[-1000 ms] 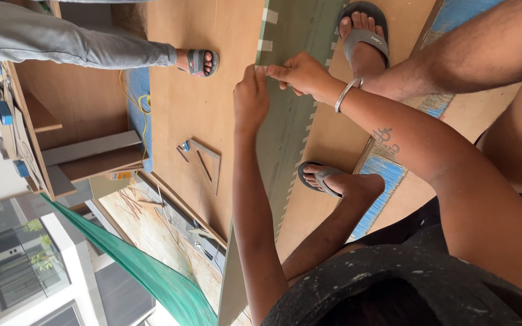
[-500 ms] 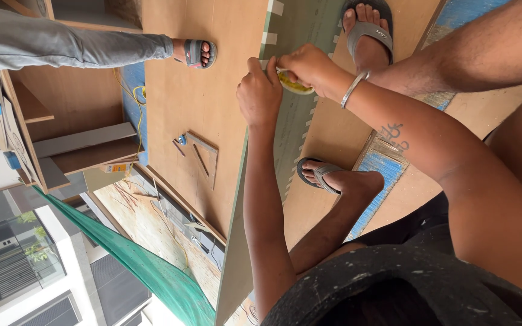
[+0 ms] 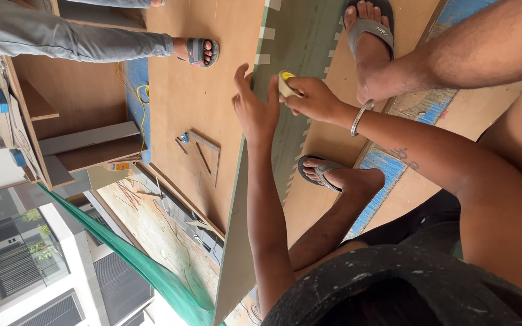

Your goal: Applying yellow adhesive tape to the long edge of a green composite board.

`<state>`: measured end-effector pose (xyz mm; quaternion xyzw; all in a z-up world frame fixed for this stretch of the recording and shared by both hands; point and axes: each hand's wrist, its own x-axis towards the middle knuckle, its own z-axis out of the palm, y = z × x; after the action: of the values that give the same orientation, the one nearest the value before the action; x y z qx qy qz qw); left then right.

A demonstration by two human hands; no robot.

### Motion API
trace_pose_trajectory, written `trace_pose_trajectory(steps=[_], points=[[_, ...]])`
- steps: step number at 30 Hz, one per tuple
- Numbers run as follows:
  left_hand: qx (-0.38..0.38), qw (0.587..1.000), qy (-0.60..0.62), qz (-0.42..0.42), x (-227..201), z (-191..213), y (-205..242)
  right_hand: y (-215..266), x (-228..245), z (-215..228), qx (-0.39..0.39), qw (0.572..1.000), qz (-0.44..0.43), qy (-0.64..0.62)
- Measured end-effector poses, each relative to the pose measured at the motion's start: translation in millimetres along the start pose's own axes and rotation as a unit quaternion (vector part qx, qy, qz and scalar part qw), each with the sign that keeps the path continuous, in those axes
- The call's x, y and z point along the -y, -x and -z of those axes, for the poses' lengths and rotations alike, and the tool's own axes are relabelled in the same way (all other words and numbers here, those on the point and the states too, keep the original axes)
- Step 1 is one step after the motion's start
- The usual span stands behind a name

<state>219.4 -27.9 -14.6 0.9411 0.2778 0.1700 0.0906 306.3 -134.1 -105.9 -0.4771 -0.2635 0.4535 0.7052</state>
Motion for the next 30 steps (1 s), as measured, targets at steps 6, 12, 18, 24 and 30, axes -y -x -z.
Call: trace_pose_trajectory(steps=[6,12,18,24,30], points=[[0.068,0.991,0.11,-0.019,4,21,7,-7,-8,3,0.034,0.947,0.243,0.207],[0.038,0.964,0.204,0.166,43,0,-11,-10,20,0,0.029,0.922,0.275,0.272],[0.091,0.87,0.402,0.27,80,-11,-31,-23,73,-11,0.022,0.962,-0.043,0.269],[0.265,0.708,0.52,0.396,96,-19,-38,-31,32,-3,-0.002,0.959,-0.114,0.259],[0.325,0.729,0.449,0.402,92,-30,-42,-30,31,0,-0.025,0.949,-0.125,0.289]])
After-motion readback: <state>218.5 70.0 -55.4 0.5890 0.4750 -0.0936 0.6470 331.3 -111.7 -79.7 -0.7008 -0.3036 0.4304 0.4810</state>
